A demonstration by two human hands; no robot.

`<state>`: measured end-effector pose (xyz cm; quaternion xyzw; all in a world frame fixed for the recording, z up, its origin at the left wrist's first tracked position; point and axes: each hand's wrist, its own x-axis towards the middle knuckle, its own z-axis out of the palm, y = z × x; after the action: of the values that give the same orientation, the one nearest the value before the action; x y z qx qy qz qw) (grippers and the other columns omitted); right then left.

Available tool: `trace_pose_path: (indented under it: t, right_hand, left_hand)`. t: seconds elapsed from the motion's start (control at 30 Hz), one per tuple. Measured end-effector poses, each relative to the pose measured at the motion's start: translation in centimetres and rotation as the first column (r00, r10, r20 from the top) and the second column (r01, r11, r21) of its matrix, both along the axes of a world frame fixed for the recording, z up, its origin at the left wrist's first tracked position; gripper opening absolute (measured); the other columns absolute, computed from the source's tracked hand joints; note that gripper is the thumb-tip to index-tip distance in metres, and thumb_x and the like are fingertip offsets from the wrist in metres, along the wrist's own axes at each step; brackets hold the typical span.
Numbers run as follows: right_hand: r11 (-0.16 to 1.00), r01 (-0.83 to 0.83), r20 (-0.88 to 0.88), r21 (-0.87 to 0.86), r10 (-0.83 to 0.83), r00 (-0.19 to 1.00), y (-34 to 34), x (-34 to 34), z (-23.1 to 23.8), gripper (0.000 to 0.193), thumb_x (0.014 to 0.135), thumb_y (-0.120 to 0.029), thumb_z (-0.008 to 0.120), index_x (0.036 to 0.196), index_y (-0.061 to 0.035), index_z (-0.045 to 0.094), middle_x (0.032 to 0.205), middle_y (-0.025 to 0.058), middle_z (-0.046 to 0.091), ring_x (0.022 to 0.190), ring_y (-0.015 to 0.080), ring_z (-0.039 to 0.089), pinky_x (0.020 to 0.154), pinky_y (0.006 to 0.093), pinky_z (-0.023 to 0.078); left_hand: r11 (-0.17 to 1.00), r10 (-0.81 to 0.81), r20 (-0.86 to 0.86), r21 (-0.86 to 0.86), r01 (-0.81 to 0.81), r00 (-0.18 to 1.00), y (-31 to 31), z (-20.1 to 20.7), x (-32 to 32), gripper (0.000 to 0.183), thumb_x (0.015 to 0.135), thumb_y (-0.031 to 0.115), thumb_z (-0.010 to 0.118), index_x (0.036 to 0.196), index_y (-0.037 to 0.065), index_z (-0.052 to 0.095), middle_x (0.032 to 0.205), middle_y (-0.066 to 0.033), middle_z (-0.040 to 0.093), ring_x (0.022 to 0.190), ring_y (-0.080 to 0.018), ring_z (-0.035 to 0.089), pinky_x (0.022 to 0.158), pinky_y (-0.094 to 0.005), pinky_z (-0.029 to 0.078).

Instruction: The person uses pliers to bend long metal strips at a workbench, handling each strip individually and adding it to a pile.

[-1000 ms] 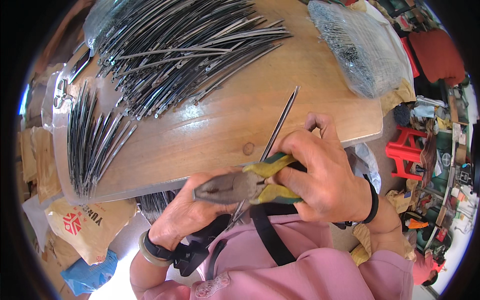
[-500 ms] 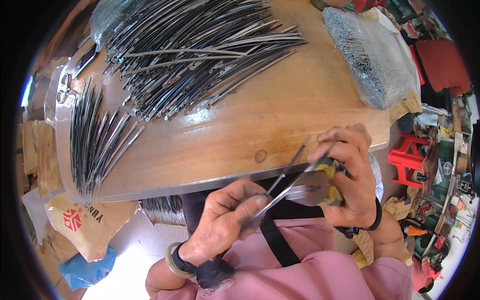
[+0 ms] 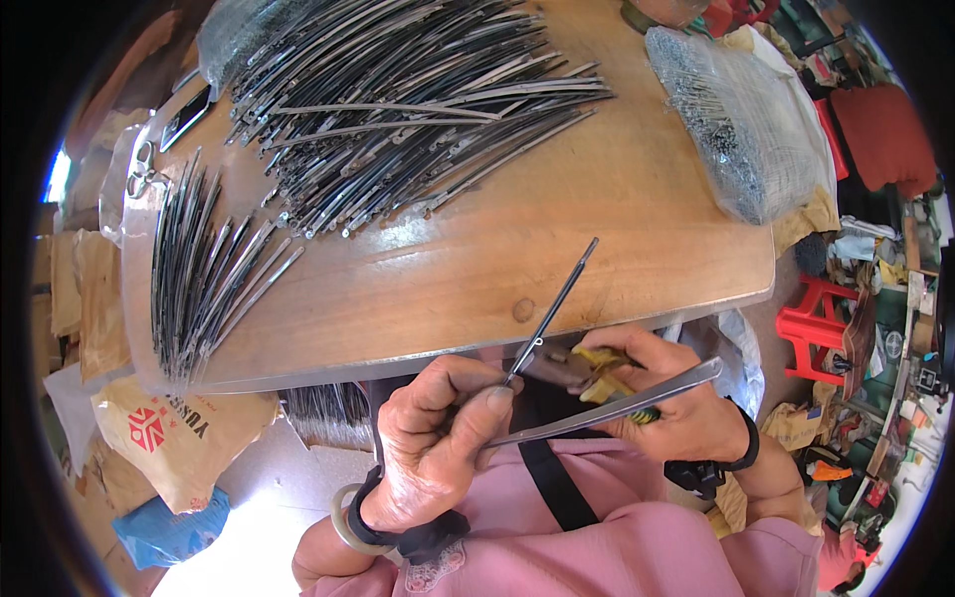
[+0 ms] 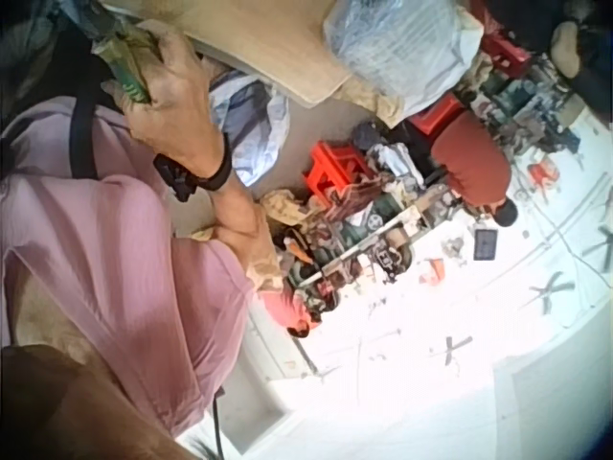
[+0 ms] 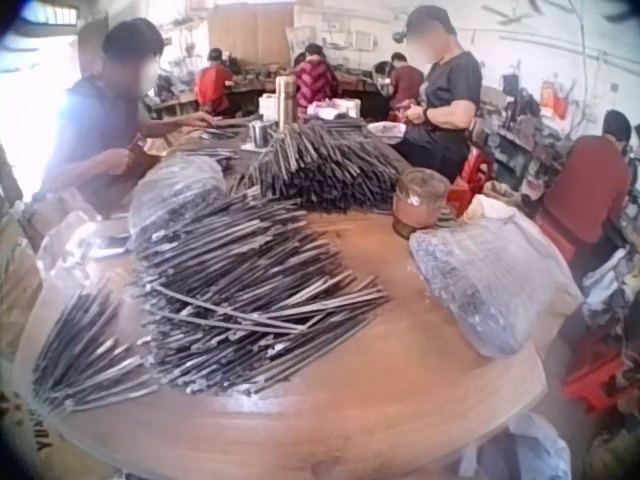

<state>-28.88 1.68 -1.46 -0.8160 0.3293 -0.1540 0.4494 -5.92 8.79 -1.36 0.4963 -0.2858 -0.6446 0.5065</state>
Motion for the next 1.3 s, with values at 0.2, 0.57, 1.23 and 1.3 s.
trace_pose_path:
  t: [0.2,0.57,1.23,1.3]
  right_hand:
    - [0.966,-0.178,-0.128,-0.19,0.156,0.98,0.1,0.5,0.0,0.035,0.073,-0.017,0.071,0.098,0.0052,0.061,0.108,0.0184,0.055,0.095,0.0311,0.059,0.074,0.0366,0.052]
    - [0.905,-0.262,-0.088,-0.335,0.247,0.965,-4.9,4.3,1.2,0.029,0.079,-0.019,0.066,0.096,0.0043,0.061,0.09,0.0171,0.057,0.081,0.0286,0.06,0.058,0.036,0.05]
    - [0.409,0.106,0.034,-0.907,-0.18,0.983,-12.2,0.6,6.6,0.018,0.06,-0.002,0.063,0.075,0.0045,0.058,0.106,0.0193,0.059,0.082,0.0326,0.061,0.065,0.0371,0.051]
    - [0.506,0.228,0.151,-0.832,-0.189,0.97,-10.2,0.6,10.1,0.014,0.065,0.003,0.065,0.075,0.0056,0.054,0.1,0.0205,0.059,0.078,0.0308,0.06,0.066,0.0343,0.049]
  left_hand:
    - [0.999,0.049,0.14,0.008,-0.051,0.989,0.0,-0.7,-0.1,0.007,0.091,-0.007,0.053,0.093,-0.004,0.058,0.064,-0.0011,0.056,0.05,-0.0035,0.044,0.046,-0.0197,0.034]
    - [0.976,0.211,0.203,0.002,-0.216,0.956,-0.3,-1.7,4.7,0.011,0.093,0.011,0.058,0.091,0.001,0.054,0.058,-0.0026,0.052,0.039,-0.0062,0.037,0.038,-0.0206,0.027]
    - [0.804,0.276,0.931,-0.36,0.474,0.238,-10.0,-1.0,4.0,0.022,0.074,-0.003,0.067,0.096,-0.004,0.063,0.087,-0.0178,0.061,0.08,-0.0341,0.06,0.07,-0.0376,0.049]
    - [0.828,0.296,0.954,-0.28,0.486,0.045,-11.6,-1.3,3.4,0.024,0.069,0.003,0.069,0.091,-0.001,0.061,0.078,-0.016,0.054,0.08,-0.0365,0.056,0.067,-0.0455,0.048]
